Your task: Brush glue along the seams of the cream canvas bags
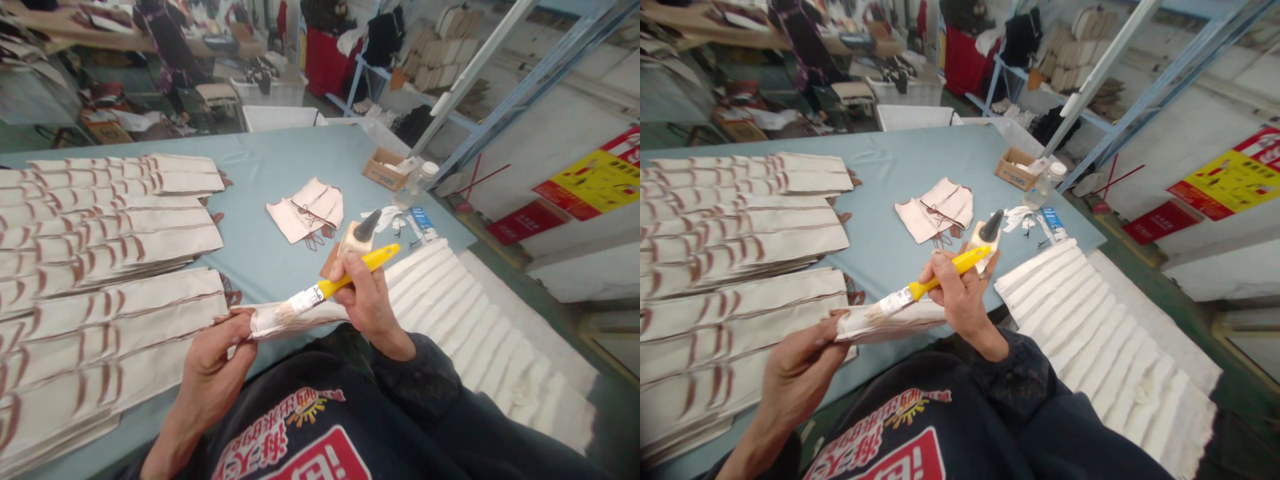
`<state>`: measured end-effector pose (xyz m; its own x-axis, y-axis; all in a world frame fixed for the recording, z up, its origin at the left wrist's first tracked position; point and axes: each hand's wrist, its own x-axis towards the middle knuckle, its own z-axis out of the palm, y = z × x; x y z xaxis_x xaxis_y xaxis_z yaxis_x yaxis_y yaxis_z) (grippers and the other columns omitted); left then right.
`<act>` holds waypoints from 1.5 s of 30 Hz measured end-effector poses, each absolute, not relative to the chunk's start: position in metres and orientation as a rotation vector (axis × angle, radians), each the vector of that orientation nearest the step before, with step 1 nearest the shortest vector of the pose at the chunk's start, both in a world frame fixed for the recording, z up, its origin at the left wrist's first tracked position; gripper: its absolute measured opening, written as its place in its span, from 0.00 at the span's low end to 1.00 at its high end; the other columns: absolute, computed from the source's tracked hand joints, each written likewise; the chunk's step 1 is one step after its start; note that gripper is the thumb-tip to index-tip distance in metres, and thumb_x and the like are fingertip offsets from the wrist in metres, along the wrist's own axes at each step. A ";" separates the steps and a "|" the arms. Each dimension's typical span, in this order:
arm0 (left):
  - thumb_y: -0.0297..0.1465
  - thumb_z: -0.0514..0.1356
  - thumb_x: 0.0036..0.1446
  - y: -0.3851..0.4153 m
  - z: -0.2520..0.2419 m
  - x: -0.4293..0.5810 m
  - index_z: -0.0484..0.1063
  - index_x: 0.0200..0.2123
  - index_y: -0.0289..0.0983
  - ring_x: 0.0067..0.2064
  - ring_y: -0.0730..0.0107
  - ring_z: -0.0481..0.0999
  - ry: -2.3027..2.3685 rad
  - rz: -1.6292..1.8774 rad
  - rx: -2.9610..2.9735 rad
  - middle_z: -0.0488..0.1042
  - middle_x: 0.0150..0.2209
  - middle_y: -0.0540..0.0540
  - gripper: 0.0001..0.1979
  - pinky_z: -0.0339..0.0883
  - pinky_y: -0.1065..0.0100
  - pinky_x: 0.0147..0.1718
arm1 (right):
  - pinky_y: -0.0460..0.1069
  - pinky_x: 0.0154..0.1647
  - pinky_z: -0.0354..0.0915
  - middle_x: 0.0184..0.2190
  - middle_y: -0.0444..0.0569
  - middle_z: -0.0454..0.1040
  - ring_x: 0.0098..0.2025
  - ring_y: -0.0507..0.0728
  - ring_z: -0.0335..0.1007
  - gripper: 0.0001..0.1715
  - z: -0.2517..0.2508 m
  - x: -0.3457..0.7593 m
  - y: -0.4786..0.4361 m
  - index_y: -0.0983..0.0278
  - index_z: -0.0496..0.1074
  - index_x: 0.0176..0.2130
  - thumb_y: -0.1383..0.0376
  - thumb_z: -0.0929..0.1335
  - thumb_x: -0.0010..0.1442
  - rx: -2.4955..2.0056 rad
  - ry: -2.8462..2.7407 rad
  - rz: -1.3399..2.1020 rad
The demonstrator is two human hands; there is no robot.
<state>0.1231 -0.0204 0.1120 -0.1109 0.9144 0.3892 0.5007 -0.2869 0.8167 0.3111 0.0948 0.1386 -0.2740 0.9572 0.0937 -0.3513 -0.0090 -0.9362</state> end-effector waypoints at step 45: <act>0.31 0.83 0.33 -0.017 0.130 0.133 0.85 0.34 0.38 0.25 0.71 0.77 1.170 1.218 0.326 0.82 0.27 0.49 0.21 0.77 0.72 0.28 | 0.51 0.30 0.70 0.25 0.46 0.79 0.26 0.54 0.74 0.20 0.126 0.307 0.074 0.58 0.76 0.31 0.57 0.64 0.73 -0.540 -1.888 0.708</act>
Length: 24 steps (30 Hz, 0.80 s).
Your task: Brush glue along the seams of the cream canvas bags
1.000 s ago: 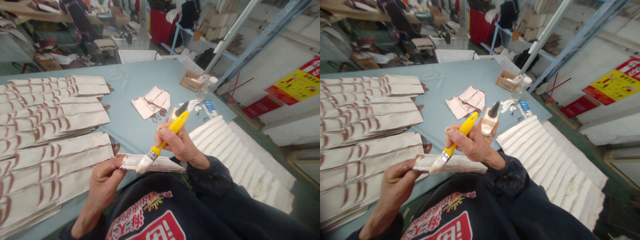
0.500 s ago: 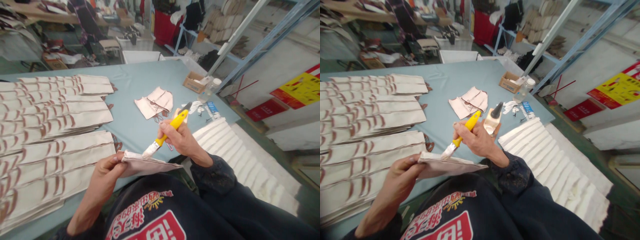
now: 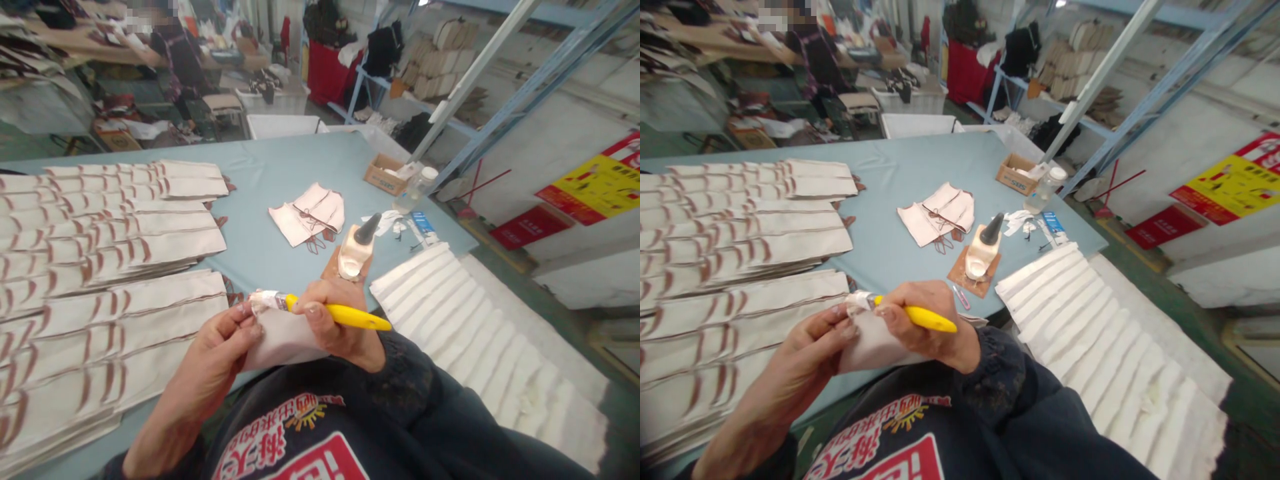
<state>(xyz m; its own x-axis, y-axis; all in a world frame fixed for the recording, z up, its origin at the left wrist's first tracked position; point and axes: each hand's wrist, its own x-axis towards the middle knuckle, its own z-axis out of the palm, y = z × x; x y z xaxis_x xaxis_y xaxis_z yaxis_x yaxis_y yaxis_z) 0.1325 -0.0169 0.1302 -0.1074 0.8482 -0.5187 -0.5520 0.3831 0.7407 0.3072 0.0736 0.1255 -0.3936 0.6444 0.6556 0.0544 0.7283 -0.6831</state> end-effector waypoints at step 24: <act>0.30 0.82 0.34 -0.015 0.128 0.129 0.84 0.36 0.37 0.26 0.67 0.80 1.209 1.340 0.265 0.85 0.28 0.48 0.22 0.74 0.73 0.24 | 0.48 0.27 0.67 0.21 0.44 0.73 0.21 0.52 0.69 0.20 0.118 0.307 0.082 0.57 0.76 0.30 0.58 0.64 0.73 -0.259 -2.100 0.521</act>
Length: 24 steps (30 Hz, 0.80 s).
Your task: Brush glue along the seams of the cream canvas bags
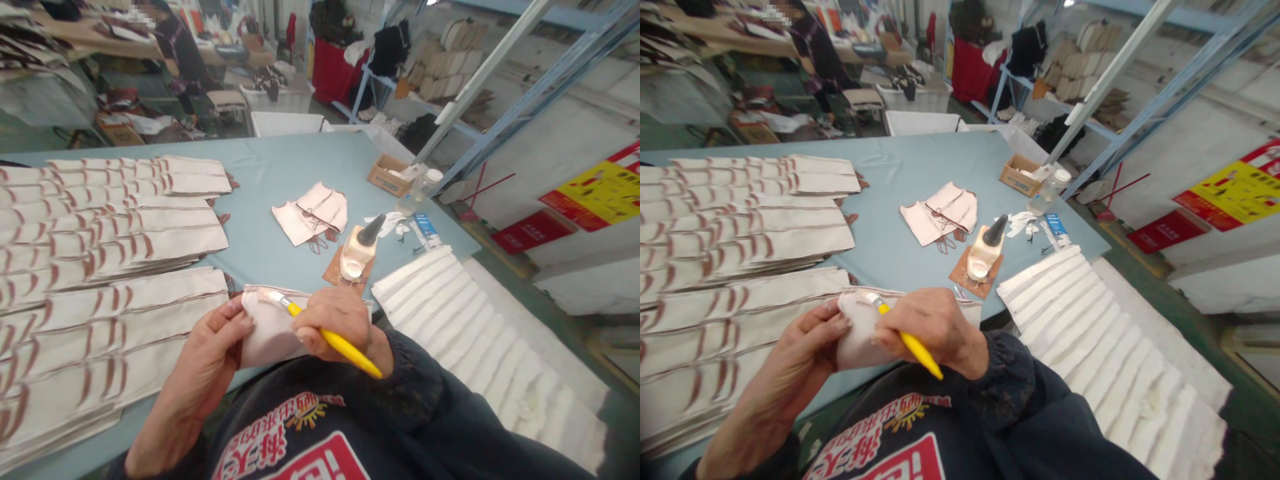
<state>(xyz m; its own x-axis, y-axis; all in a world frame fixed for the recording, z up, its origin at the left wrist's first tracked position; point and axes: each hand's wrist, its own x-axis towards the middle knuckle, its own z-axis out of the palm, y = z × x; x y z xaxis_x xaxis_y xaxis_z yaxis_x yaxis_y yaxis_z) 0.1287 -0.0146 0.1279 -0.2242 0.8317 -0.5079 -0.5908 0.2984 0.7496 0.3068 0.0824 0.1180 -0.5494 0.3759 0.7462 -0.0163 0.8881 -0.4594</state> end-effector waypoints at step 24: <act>0.33 0.82 0.36 -0.011 0.133 0.134 0.86 0.32 0.38 0.22 0.73 0.74 1.227 1.358 0.387 0.81 0.24 0.50 0.17 0.70 0.77 0.21 | 0.46 0.27 0.67 0.22 0.41 0.73 0.22 0.49 0.69 0.16 0.109 0.276 0.061 0.62 0.72 0.37 0.62 0.63 0.77 -0.081 -1.806 0.484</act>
